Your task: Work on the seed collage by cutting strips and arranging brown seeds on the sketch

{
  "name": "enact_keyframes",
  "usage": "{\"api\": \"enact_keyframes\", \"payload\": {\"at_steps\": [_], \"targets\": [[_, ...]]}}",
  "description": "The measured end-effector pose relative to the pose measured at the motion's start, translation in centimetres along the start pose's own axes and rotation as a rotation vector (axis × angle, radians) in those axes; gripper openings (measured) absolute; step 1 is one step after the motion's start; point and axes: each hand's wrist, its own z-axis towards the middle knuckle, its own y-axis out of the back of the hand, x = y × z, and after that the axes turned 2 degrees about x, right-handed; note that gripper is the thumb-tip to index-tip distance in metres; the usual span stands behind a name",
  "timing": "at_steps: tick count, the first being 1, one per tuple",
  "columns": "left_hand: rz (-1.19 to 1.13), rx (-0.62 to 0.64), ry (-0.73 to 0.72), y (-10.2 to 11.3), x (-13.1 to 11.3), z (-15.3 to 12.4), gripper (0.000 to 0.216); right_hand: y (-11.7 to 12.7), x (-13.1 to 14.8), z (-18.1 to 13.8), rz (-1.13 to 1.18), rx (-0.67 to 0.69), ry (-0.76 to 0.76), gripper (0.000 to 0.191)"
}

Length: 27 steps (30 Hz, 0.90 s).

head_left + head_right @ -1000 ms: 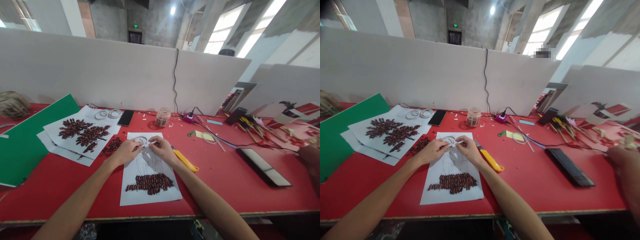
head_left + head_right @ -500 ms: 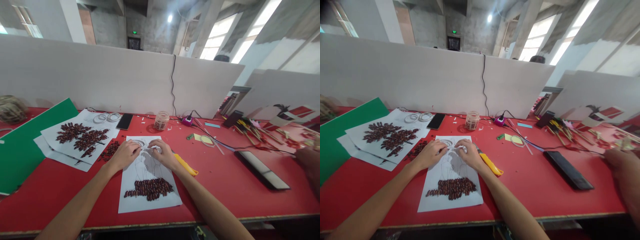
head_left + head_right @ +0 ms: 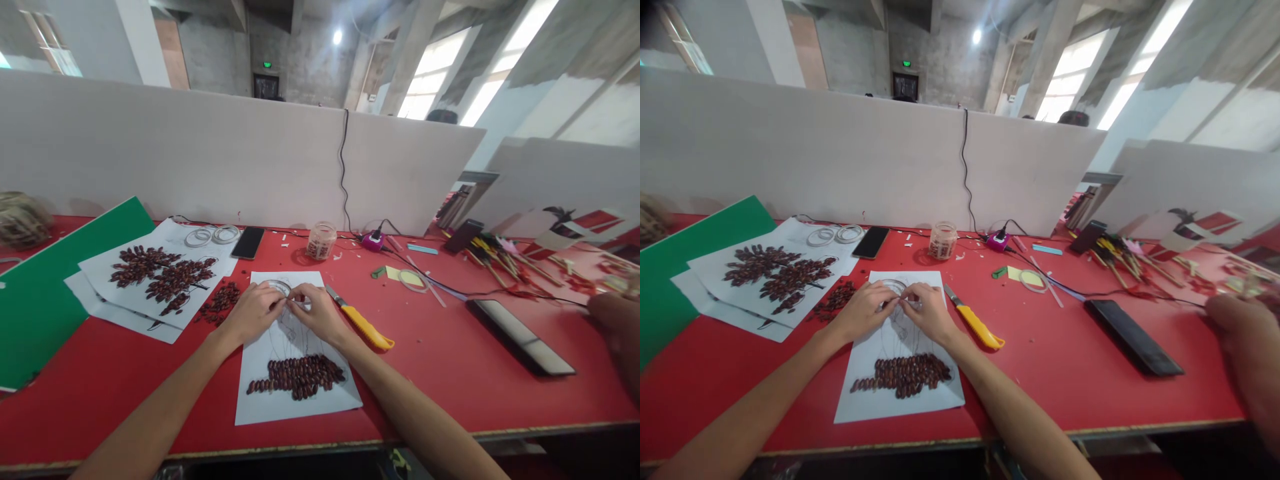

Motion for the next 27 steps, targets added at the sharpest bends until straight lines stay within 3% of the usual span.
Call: {"api": "enact_keyframes", "payload": {"at_steps": [5,13,20,27], "targets": [[-0.122,-0.006,0.048,0.0,-0.4,0.1,0.026,-0.4,0.0,-0.2,-0.069,-0.048,0.031,0.006],[-0.24,0.009,0.152,0.6,0.5,0.4,0.026,-1.1,0.3,0.2,-0.463,-0.118,0.256,0.007],[-0.323,0.004,0.188,0.3,0.7,0.6,0.026,-0.1,-0.4,0.2,-0.6,-0.007,0.369,0.02],[-0.305,0.052,0.166,0.1,1.3,0.6,0.032,0.9,-0.4,0.1,-0.455,0.138,0.354,0.035]]}}
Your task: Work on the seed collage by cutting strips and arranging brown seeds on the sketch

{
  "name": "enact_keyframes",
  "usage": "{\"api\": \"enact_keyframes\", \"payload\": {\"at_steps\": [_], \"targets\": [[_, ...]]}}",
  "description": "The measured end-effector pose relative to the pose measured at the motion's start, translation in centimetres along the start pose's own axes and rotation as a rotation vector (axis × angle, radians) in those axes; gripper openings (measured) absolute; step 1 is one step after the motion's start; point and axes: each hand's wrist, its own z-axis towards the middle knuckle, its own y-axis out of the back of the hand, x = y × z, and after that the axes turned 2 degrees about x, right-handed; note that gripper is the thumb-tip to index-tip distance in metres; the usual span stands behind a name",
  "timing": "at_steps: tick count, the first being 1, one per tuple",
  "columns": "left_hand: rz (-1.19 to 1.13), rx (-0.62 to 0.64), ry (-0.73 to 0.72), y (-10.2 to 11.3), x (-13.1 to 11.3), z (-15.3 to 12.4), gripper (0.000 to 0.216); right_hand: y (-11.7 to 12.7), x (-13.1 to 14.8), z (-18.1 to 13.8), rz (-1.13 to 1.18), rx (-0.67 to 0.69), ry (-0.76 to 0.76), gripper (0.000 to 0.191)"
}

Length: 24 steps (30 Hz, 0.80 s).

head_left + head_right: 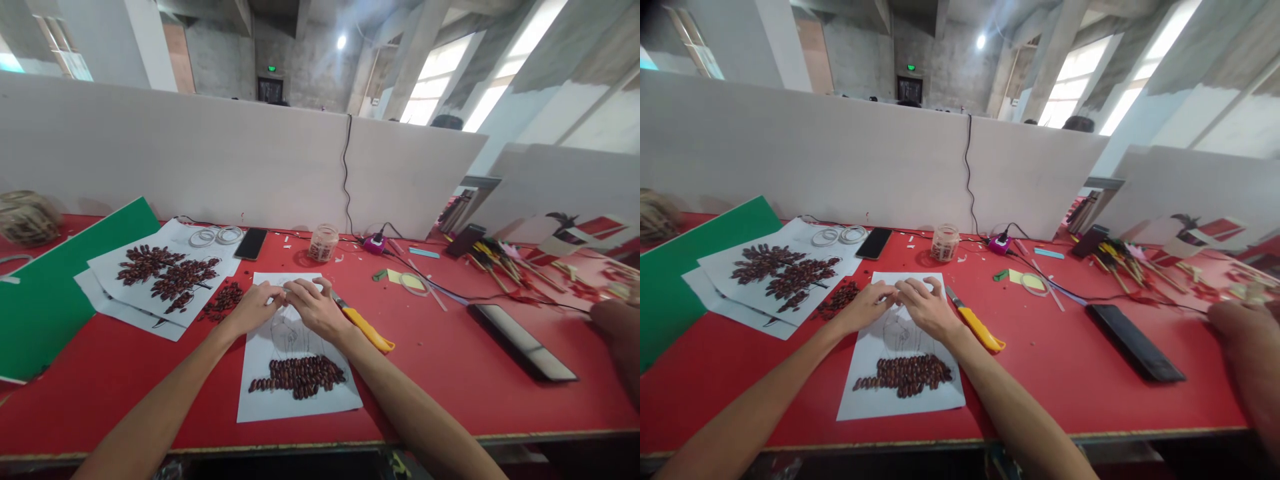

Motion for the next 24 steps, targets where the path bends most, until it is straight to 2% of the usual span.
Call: {"api": "enact_keyframes", "payload": {"at_steps": [4,7,10,13,17,21,24], "targets": [[0.086,-0.113,0.037,0.9,0.9,0.1,0.036,0.3,0.7,-0.5,0.032,-0.009,-0.004,0.027],[0.173,-0.152,0.012,1.1,0.7,0.2,0.032,0.4,1.0,-0.5,0.163,-0.122,-0.187,0.013],[0.231,-0.163,-0.026,0.8,-0.3,0.2,0.029,0.5,0.6,-0.2,0.494,-0.172,-0.35,0.009],[0.045,-0.222,-0.024,0.6,-1.2,0.0,0.031,0.3,-0.2,-0.1,0.839,-0.093,-0.4,0.017],[-0.222,-0.162,-0.026,0.8,-2.1,-0.5,0.025,-0.2,-0.5,-0.3,1.008,-0.021,-0.442,0.022],[-0.241,-0.211,0.056,0.8,-2.4,-0.5,0.018,-0.1,0.1,-0.2,1.212,-0.015,-0.548,0.024],[-0.221,-0.198,0.085,1.0,-2.4,-0.4,0.019,0.0,0.3,0.0,1.359,-0.001,-0.662,0.027]]}}
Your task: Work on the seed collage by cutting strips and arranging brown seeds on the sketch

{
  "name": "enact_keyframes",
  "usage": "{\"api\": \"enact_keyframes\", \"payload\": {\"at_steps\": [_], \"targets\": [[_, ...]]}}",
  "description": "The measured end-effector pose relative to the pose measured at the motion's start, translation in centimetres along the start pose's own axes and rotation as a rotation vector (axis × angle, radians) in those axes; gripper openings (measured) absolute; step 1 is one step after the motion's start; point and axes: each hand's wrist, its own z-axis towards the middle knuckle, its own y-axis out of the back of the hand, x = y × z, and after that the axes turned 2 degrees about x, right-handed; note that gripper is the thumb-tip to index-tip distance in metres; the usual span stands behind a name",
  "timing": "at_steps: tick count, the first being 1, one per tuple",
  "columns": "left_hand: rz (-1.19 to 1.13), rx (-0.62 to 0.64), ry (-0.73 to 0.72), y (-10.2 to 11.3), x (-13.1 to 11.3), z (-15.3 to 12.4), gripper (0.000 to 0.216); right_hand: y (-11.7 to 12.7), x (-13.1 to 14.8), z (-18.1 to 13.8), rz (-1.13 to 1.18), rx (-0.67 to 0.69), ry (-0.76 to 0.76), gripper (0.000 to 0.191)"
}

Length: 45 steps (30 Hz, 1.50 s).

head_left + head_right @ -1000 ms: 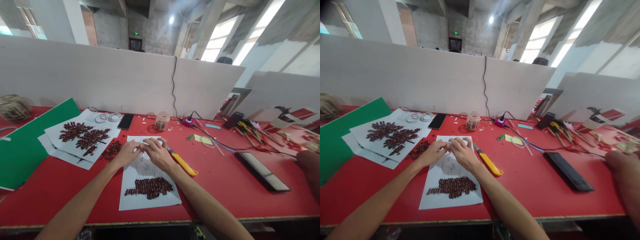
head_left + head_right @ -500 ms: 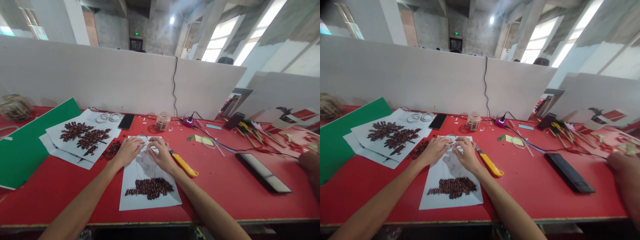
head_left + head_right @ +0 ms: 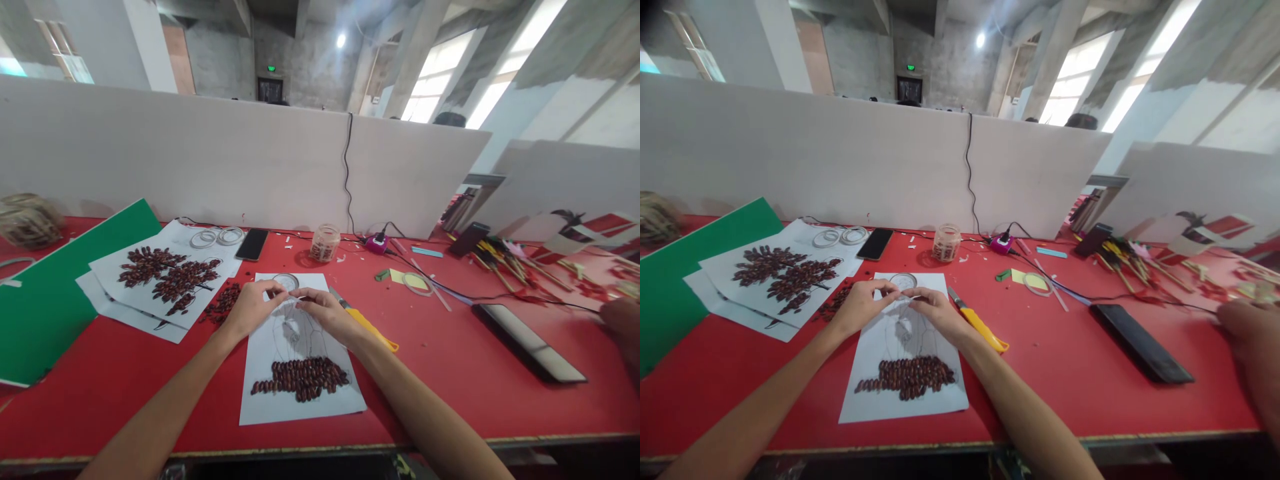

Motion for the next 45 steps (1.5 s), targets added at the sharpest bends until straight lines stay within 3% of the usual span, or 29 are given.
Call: {"api": "enact_keyframes", "payload": {"at_steps": [3,7,14,22,29,40,45], "targets": [[0.01,0.02,-0.021,0.4,0.1,0.0,0.022,0.3,0.1,0.2,0.132,-0.067,-0.053,0.032],[-0.071,0.002,0.03,1.1,0.5,0.0,0.029,1.8,0.6,0.2,0.192,-0.193,-0.013,0.041],[-0.258,0.125,0.139,1.5,0.9,0.2,0.037,2.9,1.1,-0.2,0.036,-0.158,0.011,0.041],[-0.265,0.133,0.206,1.7,1.1,0.1,0.035,2.7,0.7,-0.1,0.013,-0.174,0.006,0.033],[-0.288,0.179,0.224,1.2,1.1,-0.1,0.032,2.2,0.4,0.0,-0.031,-0.186,-0.016,0.039],[-0.233,0.194,0.299,1.0,1.2,-0.6,0.03,2.1,1.4,-1.5,-0.343,-0.151,-0.026,0.029],[-0.104,0.213,0.3,0.5,1.0,-1.6,0.029,0.6,3.0,-3.6,-0.762,-0.158,0.029,0.028]]}}
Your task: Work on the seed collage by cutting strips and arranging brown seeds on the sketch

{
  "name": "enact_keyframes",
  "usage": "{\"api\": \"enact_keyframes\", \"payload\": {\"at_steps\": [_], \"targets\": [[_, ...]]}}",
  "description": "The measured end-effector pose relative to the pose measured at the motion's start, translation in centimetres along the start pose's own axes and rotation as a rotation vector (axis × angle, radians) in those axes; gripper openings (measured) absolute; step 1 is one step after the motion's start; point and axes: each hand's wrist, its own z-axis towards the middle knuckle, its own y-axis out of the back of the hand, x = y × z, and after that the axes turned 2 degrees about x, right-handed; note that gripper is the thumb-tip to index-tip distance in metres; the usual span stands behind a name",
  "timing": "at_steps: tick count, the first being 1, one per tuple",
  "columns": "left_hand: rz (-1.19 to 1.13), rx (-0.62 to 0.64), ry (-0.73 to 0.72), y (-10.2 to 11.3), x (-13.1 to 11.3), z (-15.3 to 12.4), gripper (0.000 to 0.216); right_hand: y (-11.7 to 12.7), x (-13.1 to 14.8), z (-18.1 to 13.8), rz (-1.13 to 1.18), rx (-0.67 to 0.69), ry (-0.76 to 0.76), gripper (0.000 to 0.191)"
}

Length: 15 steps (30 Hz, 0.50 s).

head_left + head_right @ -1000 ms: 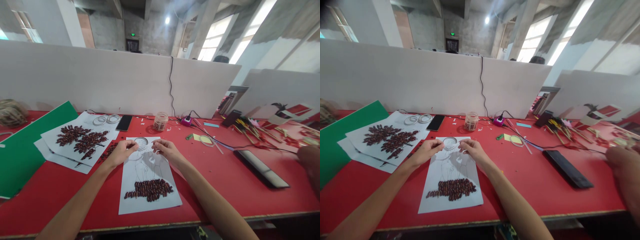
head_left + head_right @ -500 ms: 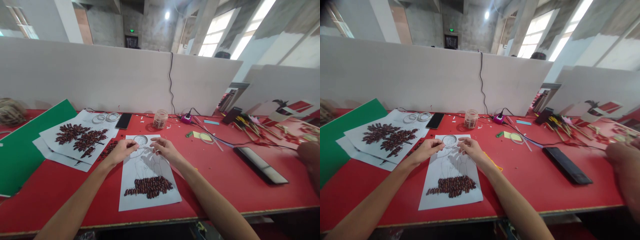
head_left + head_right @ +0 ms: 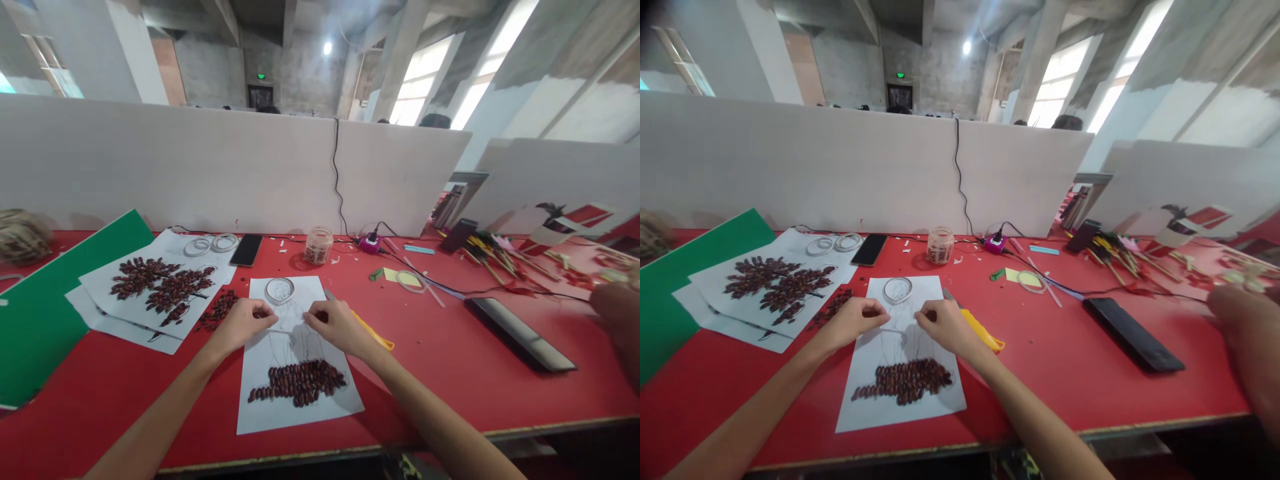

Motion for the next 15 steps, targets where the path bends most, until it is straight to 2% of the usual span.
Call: {"api": "enact_keyframes", "payload": {"at_steps": [2,4,8,15], "targets": [[0.054,0.014,0.006,0.0,0.0,-0.2,0.027,-0.1,0.6,-0.3,-0.151,0.028,0.047,0.031],[0.117,0.05,0.028,0.2,0.0,0.0,0.026,-0.3,0.8,-0.3,-0.191,0.072,0.068,0.032],[0.243,0.139,0.09,0.7,0.0,1.0,0.022,-0.5,0.5,0.2,-0.191,0.156,0.071,0.033],[0.374,0.366,0.192,1.5,-0.6,2.7,0.02,-0.5,-0.4,0.9,-0.176,0.259,0.048,0.036]]}}
